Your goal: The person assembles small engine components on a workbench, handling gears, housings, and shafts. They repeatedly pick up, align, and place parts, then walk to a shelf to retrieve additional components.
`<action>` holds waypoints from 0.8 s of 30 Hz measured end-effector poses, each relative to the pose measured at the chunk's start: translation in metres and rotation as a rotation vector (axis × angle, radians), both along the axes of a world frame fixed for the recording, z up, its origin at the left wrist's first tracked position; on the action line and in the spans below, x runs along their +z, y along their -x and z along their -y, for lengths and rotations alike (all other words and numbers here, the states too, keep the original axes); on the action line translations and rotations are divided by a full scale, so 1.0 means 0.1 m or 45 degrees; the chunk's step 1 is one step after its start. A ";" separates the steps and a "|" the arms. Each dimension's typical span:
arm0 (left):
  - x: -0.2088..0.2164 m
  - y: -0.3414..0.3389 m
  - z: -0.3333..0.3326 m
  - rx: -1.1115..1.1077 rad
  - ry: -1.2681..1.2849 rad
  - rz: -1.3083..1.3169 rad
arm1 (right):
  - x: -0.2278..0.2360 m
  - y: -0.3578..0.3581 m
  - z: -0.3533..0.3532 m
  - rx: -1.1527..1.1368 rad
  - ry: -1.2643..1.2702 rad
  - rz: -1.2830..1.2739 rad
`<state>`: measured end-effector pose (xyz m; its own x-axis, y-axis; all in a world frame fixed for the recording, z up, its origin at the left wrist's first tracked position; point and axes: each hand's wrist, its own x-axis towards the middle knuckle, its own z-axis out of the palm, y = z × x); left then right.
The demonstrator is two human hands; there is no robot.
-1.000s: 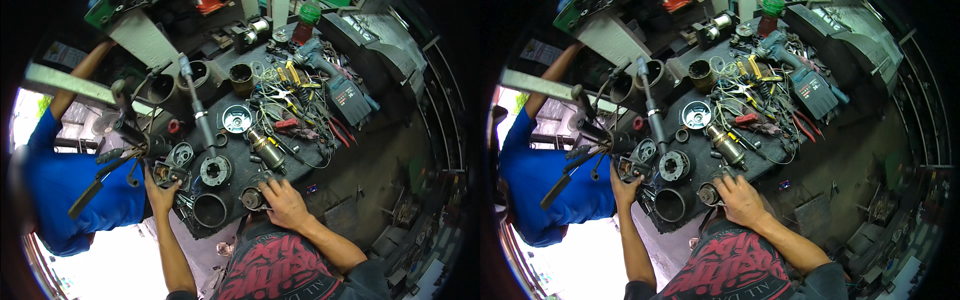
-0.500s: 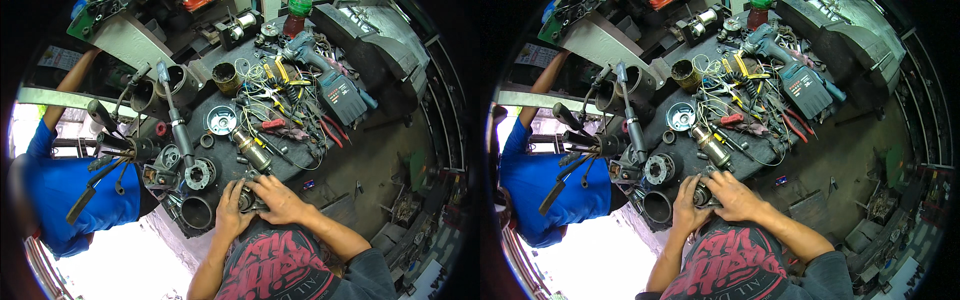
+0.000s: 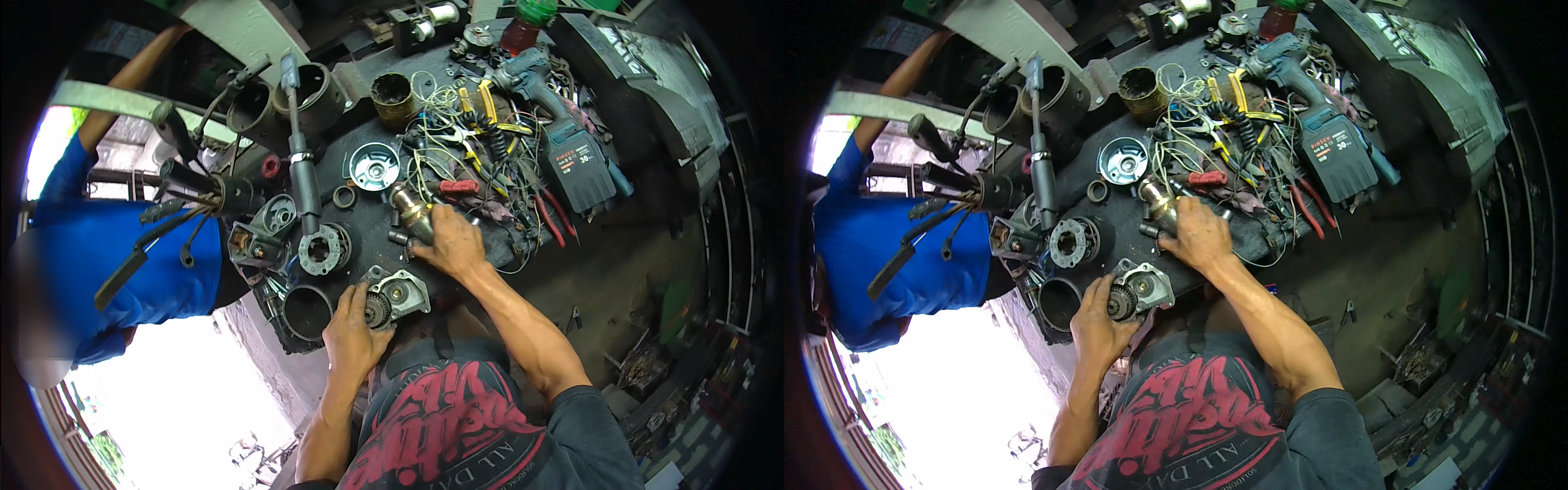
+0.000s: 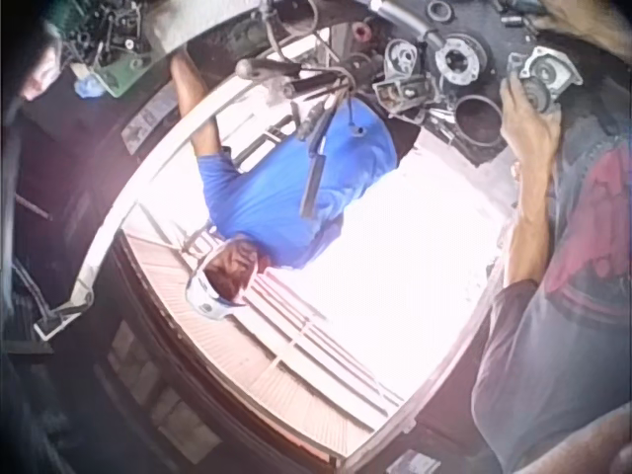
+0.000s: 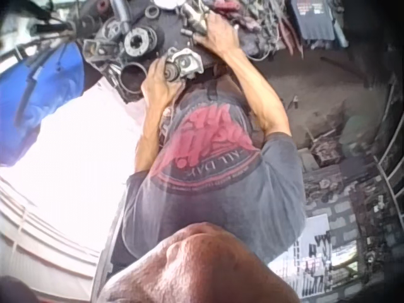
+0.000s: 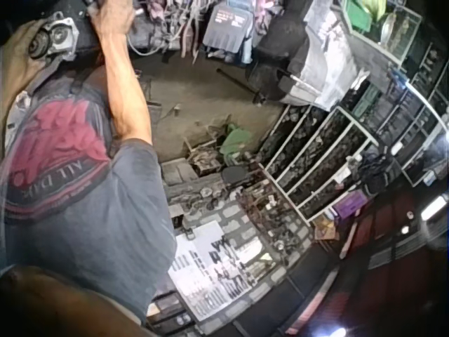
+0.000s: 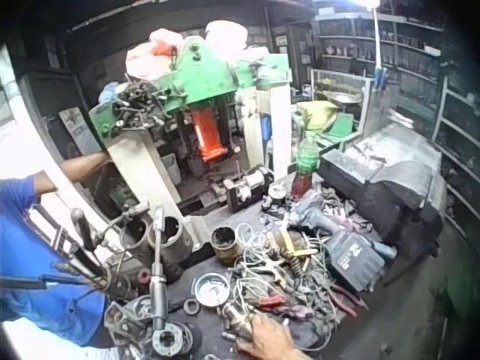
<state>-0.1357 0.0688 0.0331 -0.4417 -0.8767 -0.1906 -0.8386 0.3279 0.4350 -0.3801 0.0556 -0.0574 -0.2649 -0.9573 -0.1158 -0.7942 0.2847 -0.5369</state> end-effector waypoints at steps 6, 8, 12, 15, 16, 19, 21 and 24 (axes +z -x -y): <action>-0.14 0.00 0.06 0.227 -0.026 -0.092 | -0.04 0.33 -0.25 0.009 0.151 -0.221; -0.09 -0.02 0.06 0.285 -0.066 -0.164 | -0.06 0.32 -0.26 0.007 0.271 -0.238; 0.20 -0.09 -0.01 0.304 -0.079 -0.194 | -0.07 0.21 -0.24 -0.068 0.272 -0.252; 0.29 -0.10 -0.06 0.266 0.009 -0.182 | -0.02 0.16 -0.24 -0.099 0.236 -0.240; 0.26 -0.08 -0.06 0.269 -0.031 -0.273 | 0.00 0.16 -0.25 -0.089 0.171 -0.233; -0.01 0.06 0.02 0.174 -0.145 -0.058 | 0.04 0.18 -0.26 -0.067 0.170 -0.225; -0.14 0.09 0.05 0.165 -0.055 -0.120 | 0.04 0.19 -0.26 -0.067 0.172 -0.236; -0.20 0.05 0.03 0.248 -0.097 -0.264 | 0.00 0.19 -0.33 -0.085 0.160 -0.228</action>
<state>-0.1410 0.0658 0.0131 -0.3028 -0.9354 -0.1825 -0.7731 0.1291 0.6210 -0.3987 0.0883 -0.0569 -0.3336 -0.9410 0.0575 -0.8615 0.2795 -0.4238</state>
